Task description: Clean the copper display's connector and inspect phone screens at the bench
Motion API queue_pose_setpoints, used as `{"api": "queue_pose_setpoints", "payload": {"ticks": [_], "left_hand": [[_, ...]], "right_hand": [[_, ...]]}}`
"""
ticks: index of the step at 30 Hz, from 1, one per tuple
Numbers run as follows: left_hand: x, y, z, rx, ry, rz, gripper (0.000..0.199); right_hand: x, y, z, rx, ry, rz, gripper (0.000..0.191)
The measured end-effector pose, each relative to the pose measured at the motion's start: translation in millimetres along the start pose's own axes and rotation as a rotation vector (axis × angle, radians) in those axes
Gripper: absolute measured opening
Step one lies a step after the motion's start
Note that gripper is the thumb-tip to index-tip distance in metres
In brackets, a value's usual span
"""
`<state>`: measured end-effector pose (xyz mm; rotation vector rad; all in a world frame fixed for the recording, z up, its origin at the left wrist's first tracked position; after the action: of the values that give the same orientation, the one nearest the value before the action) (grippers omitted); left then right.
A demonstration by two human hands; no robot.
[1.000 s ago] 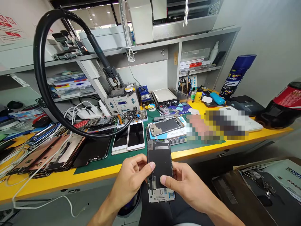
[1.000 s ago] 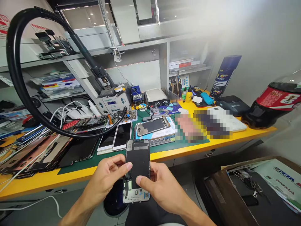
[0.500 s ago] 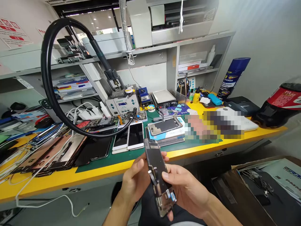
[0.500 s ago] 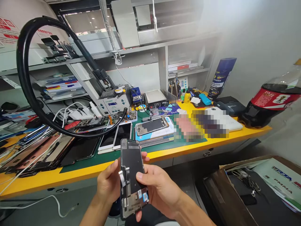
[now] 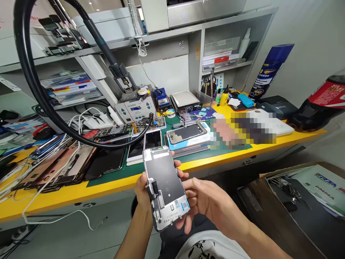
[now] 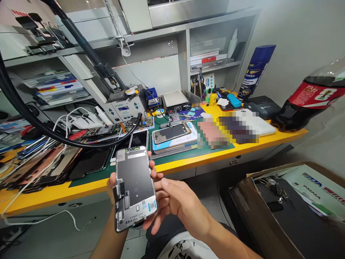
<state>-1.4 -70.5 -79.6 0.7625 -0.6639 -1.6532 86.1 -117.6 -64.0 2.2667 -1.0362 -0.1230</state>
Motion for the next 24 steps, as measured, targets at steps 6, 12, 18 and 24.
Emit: {"api": "queue_pose_setpoints", "payload": {"ticks": [6, 12, 18, 24], "left_hand": [[-14.8, 15.0, 20.5, -0.023, 0.073, -0.07, 0.076], [-18.0, 34.6, 26.8, -0.029, 0.111, -0.107, 0.073], [-17.0, 43.1, 24.9, -0.066, 0.104, -0.139, 0.08], [-15.8, 45.1, 24.2, -0.078, 0.069, -0.132, 0.079]], "right_hand": [[68.2, 4.8, -37.3, 0.904, -0.806, 0.59, 0.063], [81.0, 31.3, -49.3, 1.195, -0.971, 0.614, 0.053], [81.0, 40.7, -59.9, 1.31, -0.994, 0.549, 0.038], [81.5, 39.8, -58.9, 1.308, -0.988, 0.536, 0.042]]}}
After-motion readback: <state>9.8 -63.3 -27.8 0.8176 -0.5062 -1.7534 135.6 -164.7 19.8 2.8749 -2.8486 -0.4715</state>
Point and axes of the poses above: each hand's wrist, its own x-axis away from the middle knuckle, its own y-axis out of the palm, z = x × y, the point moved 9 cm from there along -x, towards the middle knuckle, and after that the axes turned 11 degrees about y, right-handed, at the moved point
